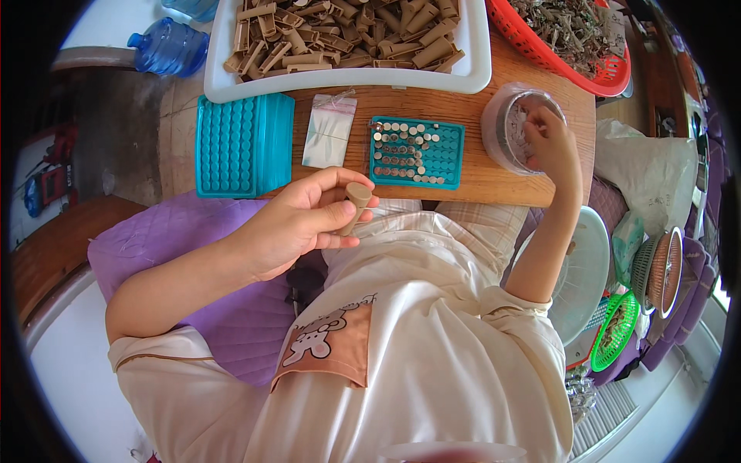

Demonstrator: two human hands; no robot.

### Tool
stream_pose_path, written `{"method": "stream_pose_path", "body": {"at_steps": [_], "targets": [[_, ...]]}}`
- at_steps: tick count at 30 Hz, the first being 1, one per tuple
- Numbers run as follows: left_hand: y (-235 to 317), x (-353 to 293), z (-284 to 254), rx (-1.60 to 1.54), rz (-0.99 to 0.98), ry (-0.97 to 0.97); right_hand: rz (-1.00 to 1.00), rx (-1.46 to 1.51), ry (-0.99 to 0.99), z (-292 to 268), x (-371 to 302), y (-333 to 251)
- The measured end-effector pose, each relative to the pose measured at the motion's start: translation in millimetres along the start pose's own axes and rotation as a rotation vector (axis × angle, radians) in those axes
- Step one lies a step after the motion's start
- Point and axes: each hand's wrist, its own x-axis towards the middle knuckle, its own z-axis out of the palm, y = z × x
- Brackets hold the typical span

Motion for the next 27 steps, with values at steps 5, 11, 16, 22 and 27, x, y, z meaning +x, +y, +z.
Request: {"method": "stream_pose_path", "body": {"at_steps": [5, 11, 16, 22, 27], "targets": [[0.6, 0.7, -2.5, -0.045, 0.041, -0.010, 0.227, 0.594, -0.029, -10.7, -8.0, 8.9], [1.8, 0.9, -2.2, -0.051, 0.058, 0.026, 0.116, 0.623, 0.172, -4.7, -9.9, 12.3], [2.0, 0.7, -2.9, -0.072, 0.085, 0.008, 0.127, 0.655, 0.261, 0.2, -8.7, 12.5], [5.7, 1.7, -2.4, -0.234, 0.001, 0.038, 0.134, 0.864, 0.376, 2.9, -11.2, 6.7], [6.4, 1.1, -5.4, -0.322, -0.017, 0.055, 0.153, 1.020, 0.385, 5.1, -11.4, 7.7]]}}
